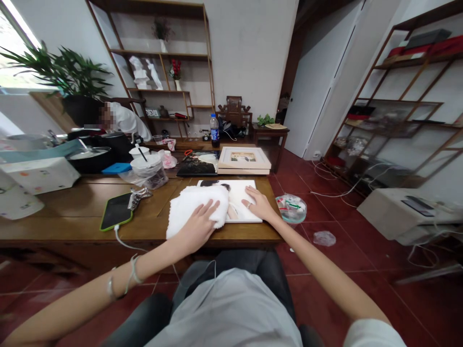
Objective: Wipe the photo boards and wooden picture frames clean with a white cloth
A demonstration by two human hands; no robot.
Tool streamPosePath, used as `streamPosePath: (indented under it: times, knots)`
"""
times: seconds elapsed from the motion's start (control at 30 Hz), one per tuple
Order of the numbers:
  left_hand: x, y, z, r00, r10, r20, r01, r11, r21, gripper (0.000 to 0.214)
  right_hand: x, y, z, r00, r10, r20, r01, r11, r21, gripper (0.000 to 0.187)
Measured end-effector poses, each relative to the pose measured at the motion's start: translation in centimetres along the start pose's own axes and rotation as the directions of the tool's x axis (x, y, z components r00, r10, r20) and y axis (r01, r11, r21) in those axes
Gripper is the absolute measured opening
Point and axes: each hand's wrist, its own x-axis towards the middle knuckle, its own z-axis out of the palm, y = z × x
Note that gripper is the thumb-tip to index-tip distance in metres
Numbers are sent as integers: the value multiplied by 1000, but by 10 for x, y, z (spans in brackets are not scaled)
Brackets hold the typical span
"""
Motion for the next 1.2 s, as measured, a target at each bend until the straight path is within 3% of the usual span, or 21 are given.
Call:
streamPosePath:
  times: [0.17, 0.33, 0.5, 0.67, 0.83, 1.07, 1.2]
  knots:
    - [-1, 0, -3, 999, 46, -11, -46, 998, -39, 27, 0, 1, 0, 1000, -8, 8, 8, 1000, -2, 47]
    - [36, -29, 7, 1000, 26, 10, -25, 998, -49, 27, -1, 1, -2, 999, -30, 21, 30, 999, -16, 48]
    - [78, -64, 28, 999, -16, -39, 13, 996, -86, 35, -1, -1, -5, 999, -24, 46, 24, 1000, 1, 52]
    - [96, -78, 38, 996, -58, -64, 53, 996, -74, 34, 0, -2, -3, 999, -1, 38, 1, 1000, 22, 53]
    - [80, -50, 24, 999, -19, -37, 18, 1000, -22, 31, 1, -4, 0, 999, 25, 22, -24, 1000, -18, 52]
    - [20, 16, -5, 996, 87, -1, -87, 996, 7, 27, 1, 0, 2, 1000, -8, 5, 8, 1000, -8, 48]
    - [8, 23, -11, 991, 130, 0, -130, 991, -20, 28, 2, 2, 2, 1000, -21, 10, 20, 1000, 3, 47]
